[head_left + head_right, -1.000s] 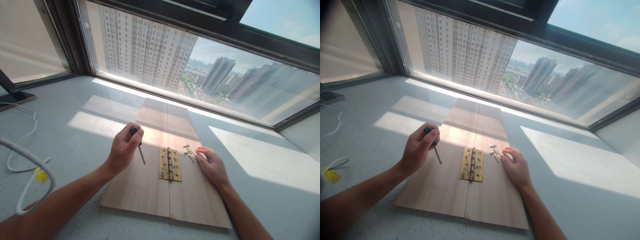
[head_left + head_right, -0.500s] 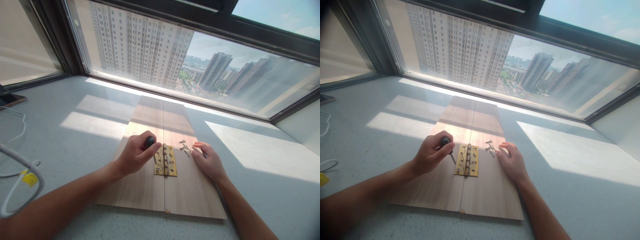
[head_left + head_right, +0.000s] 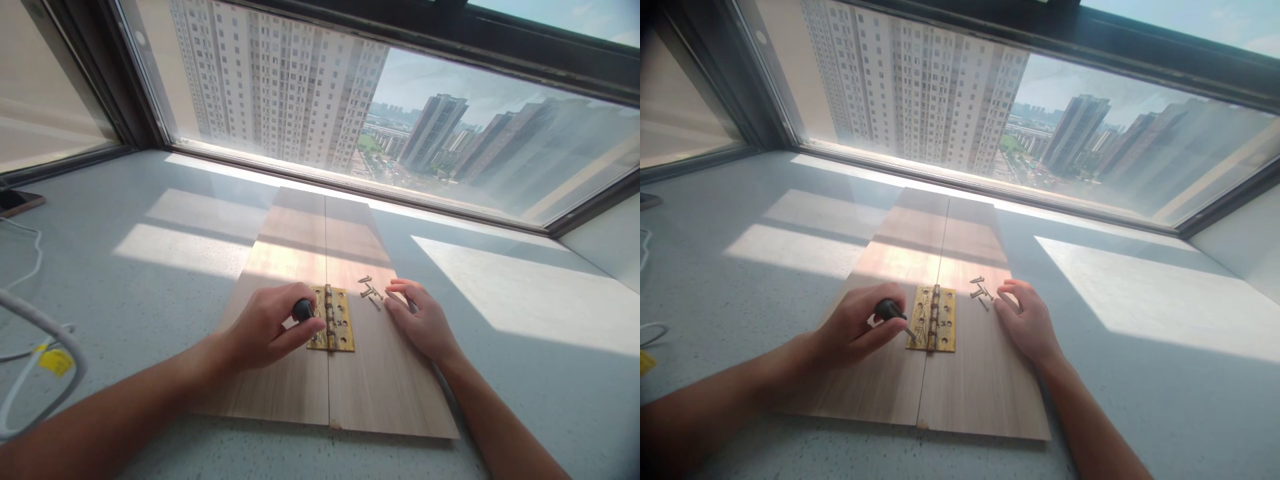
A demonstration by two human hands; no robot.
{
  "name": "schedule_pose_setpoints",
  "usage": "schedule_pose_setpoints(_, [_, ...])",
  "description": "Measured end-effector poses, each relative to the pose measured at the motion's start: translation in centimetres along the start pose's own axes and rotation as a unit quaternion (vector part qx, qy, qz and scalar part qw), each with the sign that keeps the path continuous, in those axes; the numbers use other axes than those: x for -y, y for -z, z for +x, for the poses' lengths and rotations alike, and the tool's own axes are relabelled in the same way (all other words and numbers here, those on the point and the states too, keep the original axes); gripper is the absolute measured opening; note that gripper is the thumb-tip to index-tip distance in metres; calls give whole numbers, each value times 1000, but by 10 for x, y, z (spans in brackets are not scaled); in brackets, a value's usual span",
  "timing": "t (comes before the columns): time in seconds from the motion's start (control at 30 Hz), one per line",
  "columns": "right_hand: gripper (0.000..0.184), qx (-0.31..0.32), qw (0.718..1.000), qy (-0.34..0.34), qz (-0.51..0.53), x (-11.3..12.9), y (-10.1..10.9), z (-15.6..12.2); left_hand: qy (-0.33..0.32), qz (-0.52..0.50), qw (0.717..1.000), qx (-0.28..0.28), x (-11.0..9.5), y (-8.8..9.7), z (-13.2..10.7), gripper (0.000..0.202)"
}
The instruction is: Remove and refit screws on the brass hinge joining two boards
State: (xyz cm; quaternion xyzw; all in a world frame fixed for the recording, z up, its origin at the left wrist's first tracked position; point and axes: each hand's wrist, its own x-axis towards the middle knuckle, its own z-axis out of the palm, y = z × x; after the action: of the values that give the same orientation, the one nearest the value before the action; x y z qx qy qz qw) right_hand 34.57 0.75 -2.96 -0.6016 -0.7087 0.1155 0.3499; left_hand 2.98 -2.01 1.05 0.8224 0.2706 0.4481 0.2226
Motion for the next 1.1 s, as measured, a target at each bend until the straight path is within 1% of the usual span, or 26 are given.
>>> schedule_pose_setpoints(0.1, [23,-2,1000,4,-3,1,0,0,-15,-61,997,46,-4,0,4,13])
schedule_pose_setpoints(0.17, [24,-4,1000,4,-3,2,-1,0,-5,-122,990,72,-8,-2,8,19])
schedule_pose_setpoints(0.23, [24,-7,1000,4,-3,1,-1,0,8,-153,985,85,-11,-6,12,17])
schedule_pose_setpoints(0.3, [24,-10,1000,2,-2,1,-2,1,13,-155,984,82,-14,-10,16,10])
schedule_pose_setpoints(0.37, [25,-12,1000,-1,-2,0,-3,1,9,-144,985,90,-16,-12,18,16])
schedule_pose_setpoints(0.5, [24,-12,1000,-7,-2,2,-2,0,-11,-122,979,164,-13,-8,18,16])
schedule_pose_setpoints(0.53, [24,-12,1000,-8,-3,3,-2,-1,-17,-117,978,174,-11,-7,18,17])
schedule_pose_setpoints(0.6, [24,-13,1000,-10,-6,3,-2,-1,-33,-111,980,164,-6,-6,18,17])
schedule_pose_setpoints(0.7, [24,-18,1000,-10,-16,2,-3,-1,-68,-119,984,116,1,-8,20,14])
schedule_pose_setpoints(0.8, [24,-45,998,-10,-32,6,0,1,-77,-104,989,69,1,-11,22,12])
schedule_pose_setpoints(0.87, [24,-81,996,-3,-45,20,6,2,-76,-79,993,42,-1,-12,23,12])
schedule_pose_setpoints(0.93, [22,-108,993,20,-48,49,17,0,-76,-56,995,16,-3,-13,23,12])
schedule_pose_setpoints(0.97, [23,-95,993,52,-37,69,23,-1,-77,-48,996,2,-4,-13,22,13])
schedule_pose_setpoints(1.03, [37,8,994,103,-33,113,33,-3,-80,-36,996,-25,-5,-13,21,16])
schedule_pose_setpoints(1.1, [51,96,977,166,-89,155,38,-4,-82,-27,995,-48,-5,-13,19,16])
